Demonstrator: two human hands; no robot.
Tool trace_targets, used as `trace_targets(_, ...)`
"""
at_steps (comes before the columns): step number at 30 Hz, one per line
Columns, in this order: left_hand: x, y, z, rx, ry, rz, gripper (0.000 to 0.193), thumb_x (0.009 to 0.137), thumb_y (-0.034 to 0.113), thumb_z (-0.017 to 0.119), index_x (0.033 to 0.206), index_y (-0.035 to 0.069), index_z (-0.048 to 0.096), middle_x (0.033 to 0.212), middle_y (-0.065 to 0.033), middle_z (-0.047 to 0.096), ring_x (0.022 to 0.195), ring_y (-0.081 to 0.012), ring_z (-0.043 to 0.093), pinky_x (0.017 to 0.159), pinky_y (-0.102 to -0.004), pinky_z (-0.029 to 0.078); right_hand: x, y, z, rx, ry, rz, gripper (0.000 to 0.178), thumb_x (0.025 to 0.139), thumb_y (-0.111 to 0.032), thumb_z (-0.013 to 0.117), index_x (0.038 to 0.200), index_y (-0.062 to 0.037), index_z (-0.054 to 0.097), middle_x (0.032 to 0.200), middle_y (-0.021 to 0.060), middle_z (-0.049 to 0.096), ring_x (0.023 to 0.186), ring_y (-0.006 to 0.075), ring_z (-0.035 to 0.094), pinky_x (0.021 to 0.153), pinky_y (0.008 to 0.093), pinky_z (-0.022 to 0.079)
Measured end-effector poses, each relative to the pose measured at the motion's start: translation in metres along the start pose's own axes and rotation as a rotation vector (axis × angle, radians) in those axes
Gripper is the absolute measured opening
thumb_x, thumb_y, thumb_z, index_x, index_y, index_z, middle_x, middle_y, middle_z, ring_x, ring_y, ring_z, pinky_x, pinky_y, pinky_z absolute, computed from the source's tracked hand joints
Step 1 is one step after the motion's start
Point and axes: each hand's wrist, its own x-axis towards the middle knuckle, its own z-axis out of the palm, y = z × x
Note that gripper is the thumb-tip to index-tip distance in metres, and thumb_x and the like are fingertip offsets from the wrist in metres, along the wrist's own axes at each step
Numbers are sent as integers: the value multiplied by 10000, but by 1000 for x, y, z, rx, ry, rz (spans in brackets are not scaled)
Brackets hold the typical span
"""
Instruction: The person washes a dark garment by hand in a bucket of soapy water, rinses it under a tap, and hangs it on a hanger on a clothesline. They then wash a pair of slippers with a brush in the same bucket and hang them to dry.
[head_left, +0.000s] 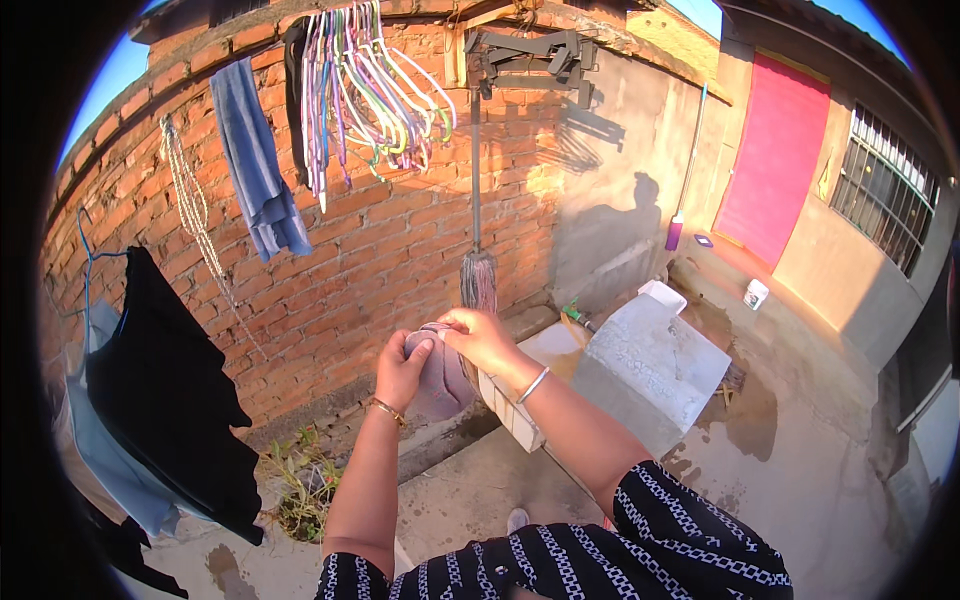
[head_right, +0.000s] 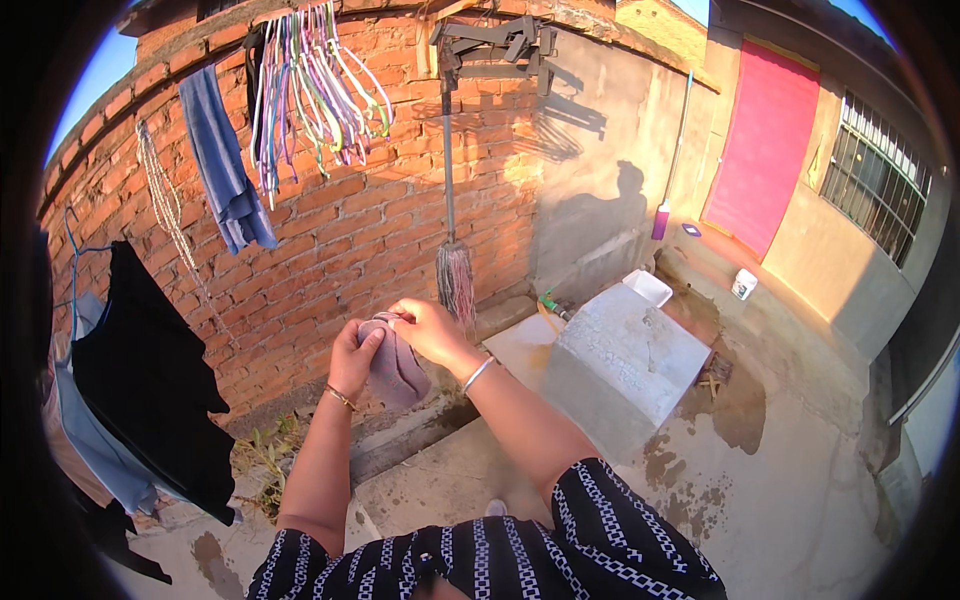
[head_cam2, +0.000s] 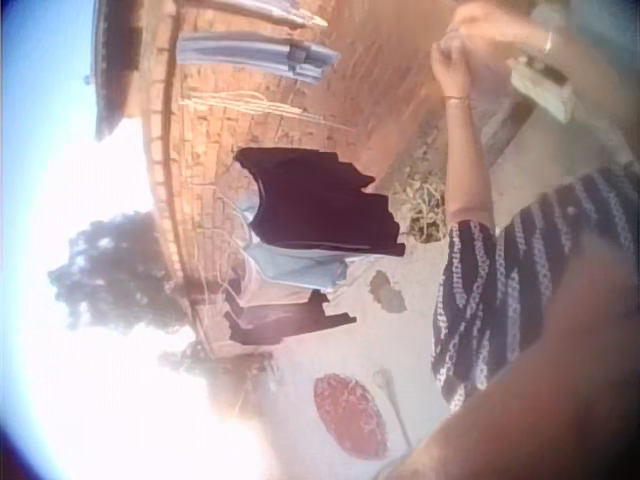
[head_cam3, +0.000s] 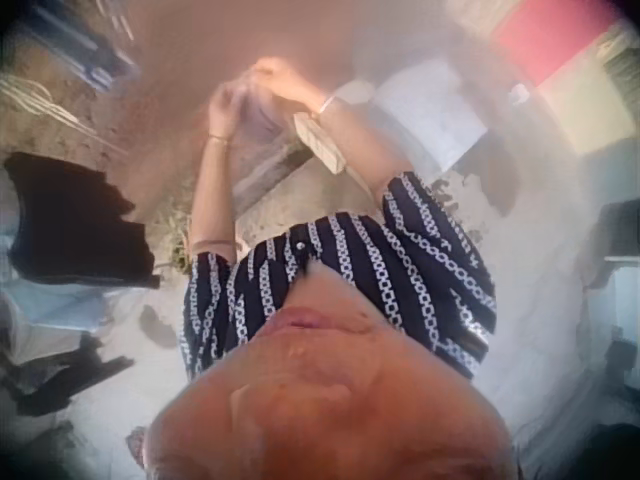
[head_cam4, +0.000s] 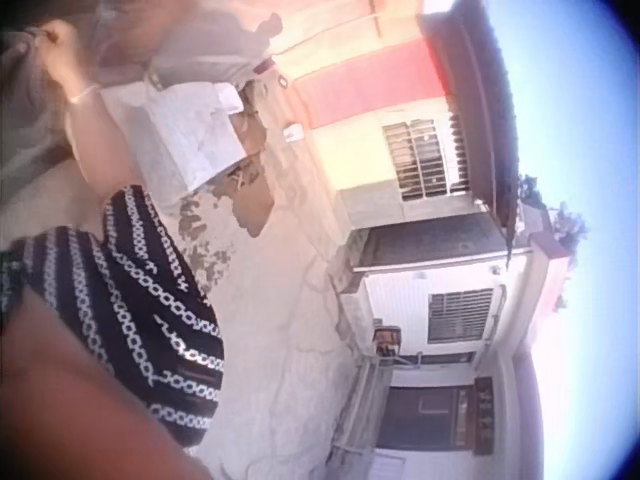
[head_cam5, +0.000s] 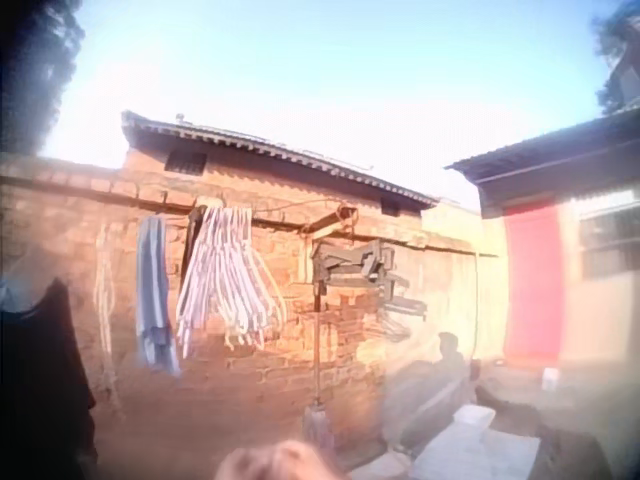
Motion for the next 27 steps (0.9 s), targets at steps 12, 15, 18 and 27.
trace_targets(12,278,94,143,-32,-111,390,150,833,49,651,944,34,550,784,-15,603,720,-96,560,655,-239,468,181,-104,-232,-691,499,-351,126,783,-166,633,832,-60,683,792,142,669,749,297,653,717,381,506)
trace_targets(15,327,137,161,-22,-104,528,214,807,146,699,915,19,565,780,-26,611,725,-95,562,665,-250,471,223,-143,-260,-974,631,-545,110,796,-159,627,846,-65,656,873,118,653,849,305,629,756,407,500)
trace_targets(18,363,164,171,-17,-116,587,202,798,172,715,866,31,588,736,2,602,665,-74,537,598,-244,458,263,-168,-272,-1387,740,-647,134,786,-141,612,893,-78,662,892,105,651,895,289,611,764,424,494)
trace_targets(27,410,176,173,-144,-175,697,164,811,116,697,894,23,590,745,21,585,683,-58,528,615,-213,451,339,-157,-287,-1877,761,-513,176,754,-146,632,920,-90,632,914,62,617,964,239,550,816,383,423)
